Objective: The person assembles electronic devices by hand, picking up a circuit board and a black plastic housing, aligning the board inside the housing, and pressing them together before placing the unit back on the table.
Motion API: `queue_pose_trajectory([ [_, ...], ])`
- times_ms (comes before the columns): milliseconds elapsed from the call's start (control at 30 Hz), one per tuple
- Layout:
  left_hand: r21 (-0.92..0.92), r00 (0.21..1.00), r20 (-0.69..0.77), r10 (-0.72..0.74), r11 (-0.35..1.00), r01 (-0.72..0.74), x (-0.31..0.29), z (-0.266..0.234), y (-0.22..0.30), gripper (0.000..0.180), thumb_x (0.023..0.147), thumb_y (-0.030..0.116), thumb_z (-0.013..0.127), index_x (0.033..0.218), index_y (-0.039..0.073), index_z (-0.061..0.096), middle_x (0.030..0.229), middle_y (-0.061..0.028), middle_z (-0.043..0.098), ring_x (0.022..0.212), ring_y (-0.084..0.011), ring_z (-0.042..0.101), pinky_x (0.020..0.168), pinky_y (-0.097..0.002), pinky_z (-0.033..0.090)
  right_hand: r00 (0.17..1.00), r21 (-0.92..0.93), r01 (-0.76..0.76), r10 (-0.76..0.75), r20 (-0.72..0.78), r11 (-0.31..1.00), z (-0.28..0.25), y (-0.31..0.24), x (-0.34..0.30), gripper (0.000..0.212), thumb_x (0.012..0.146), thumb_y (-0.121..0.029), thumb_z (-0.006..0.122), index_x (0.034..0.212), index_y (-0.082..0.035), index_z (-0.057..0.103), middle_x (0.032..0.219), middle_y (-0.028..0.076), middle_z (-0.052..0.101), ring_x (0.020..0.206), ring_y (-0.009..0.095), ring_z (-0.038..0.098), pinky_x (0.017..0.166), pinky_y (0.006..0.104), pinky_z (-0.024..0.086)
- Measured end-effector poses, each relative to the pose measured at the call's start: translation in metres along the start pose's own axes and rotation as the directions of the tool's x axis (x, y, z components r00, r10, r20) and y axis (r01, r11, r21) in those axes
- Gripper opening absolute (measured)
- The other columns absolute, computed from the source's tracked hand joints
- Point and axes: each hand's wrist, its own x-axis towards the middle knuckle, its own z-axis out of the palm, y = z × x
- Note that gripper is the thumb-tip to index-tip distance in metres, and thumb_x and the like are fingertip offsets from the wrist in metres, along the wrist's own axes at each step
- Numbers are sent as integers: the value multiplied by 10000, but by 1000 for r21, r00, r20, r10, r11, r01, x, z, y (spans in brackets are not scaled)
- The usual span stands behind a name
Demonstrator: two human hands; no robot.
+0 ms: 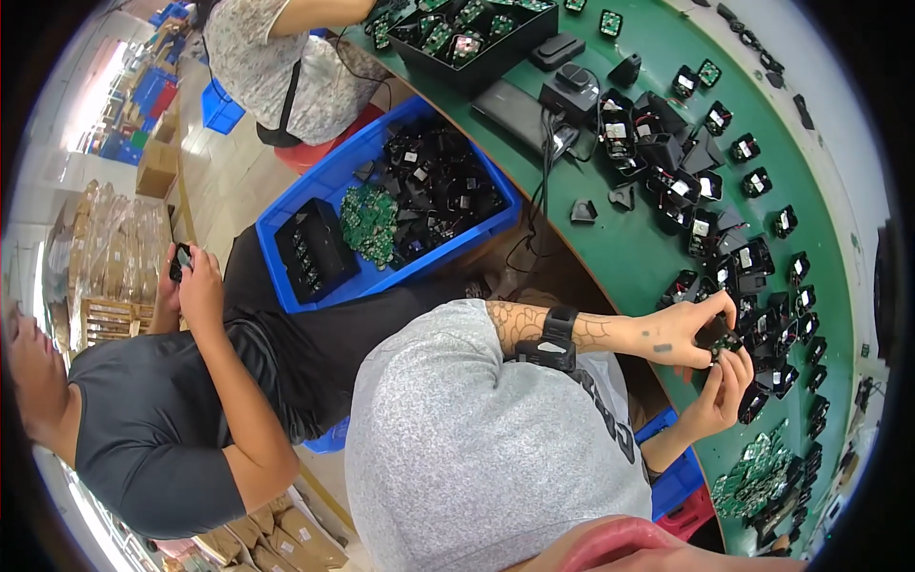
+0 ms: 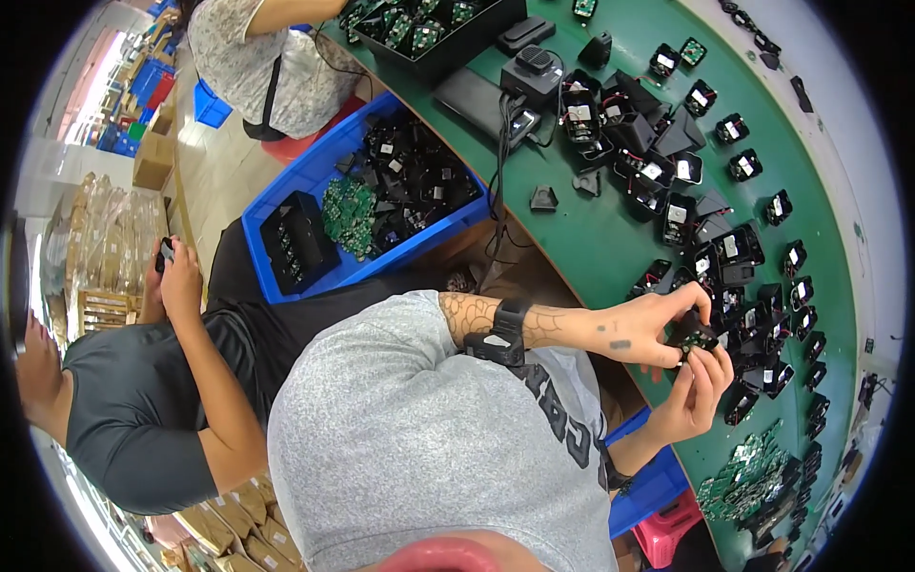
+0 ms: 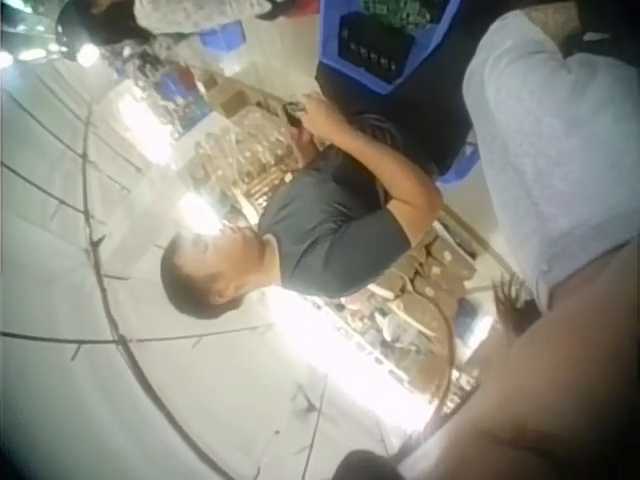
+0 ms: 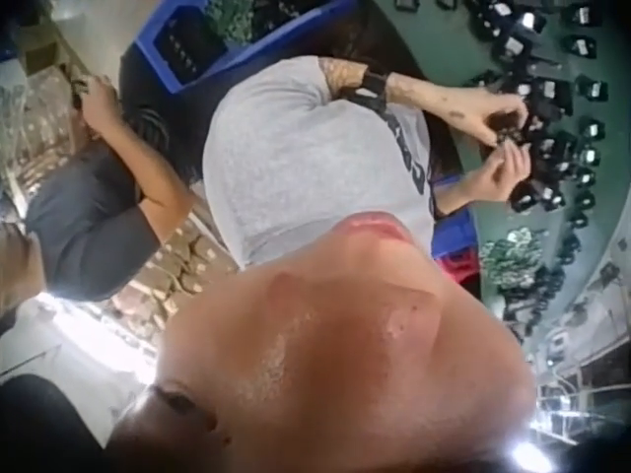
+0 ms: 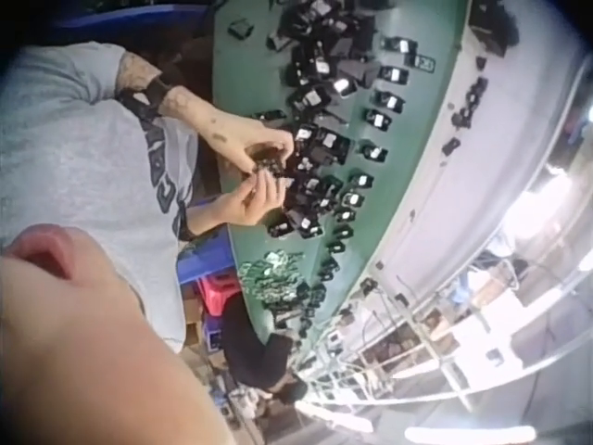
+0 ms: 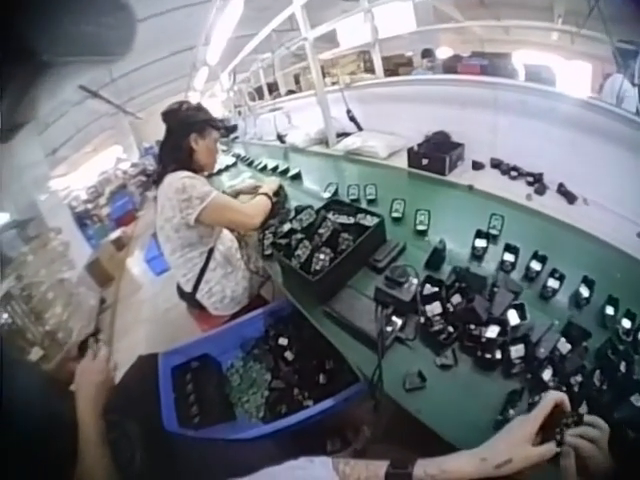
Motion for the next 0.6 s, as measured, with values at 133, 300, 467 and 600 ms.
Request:
queue_pose_trajectory([
  [133, -103, 997, -15, -77, 992, 75, 5, -14, 10, 565, 767, 20, 543, 1293, 62, 340, 936, -156, 612, 537, -199, 652, 477, -278, 542, 989, 35, 102, -105, 105, 994, 6, -1, 12, 152, 892, 12, 558, 991, 87, 646, 1140, 171, 637, 1182, 362, 522, 991, 433, 419],
  [300, -166, 994, 30, -105, 980, 108, 15, -20, -2, 557, 791, 5, 532, 1331, 27, 400, 908, -155, 612, 502, -188, 639, 441, -274, 527, 972, 66, 147, -156, 175, 987, 0, 12, 19, 161, 881, 10, 564, 1009, 73, 639, 1127, 191, 648, 1189, 379, 518, 1001, 453, 406],
  [467, -350, 988, 14, -153, 925, 148, 20, -20, -8, 494, 837, 18, 534, 1310, -14, 397, 867, -141, 618, 506, -190, 637, 444, -275, 524, 960, 115, 173, -194, 203, 978, -1, 9, 30, 220, 850, -15, 601, 1058, 53, 627, 1142, 205, 638, 1159, 422, 528, 979, 482, 410],
  [600, -299, 994, 21, -107, 948, 108, 11, -11, -7, 488, 850, 43, 541, 1303, -40, 383, 829, -158, 634, 549, -232, 667, 483, -299, 551, 960, -5, 245, -242, 143, 969, -5, 12, 23, 170, 828, 54, 575, 989, 54, 630, 1091, 195, 647, 1114, 399, 557, 998, 506, 407],
])
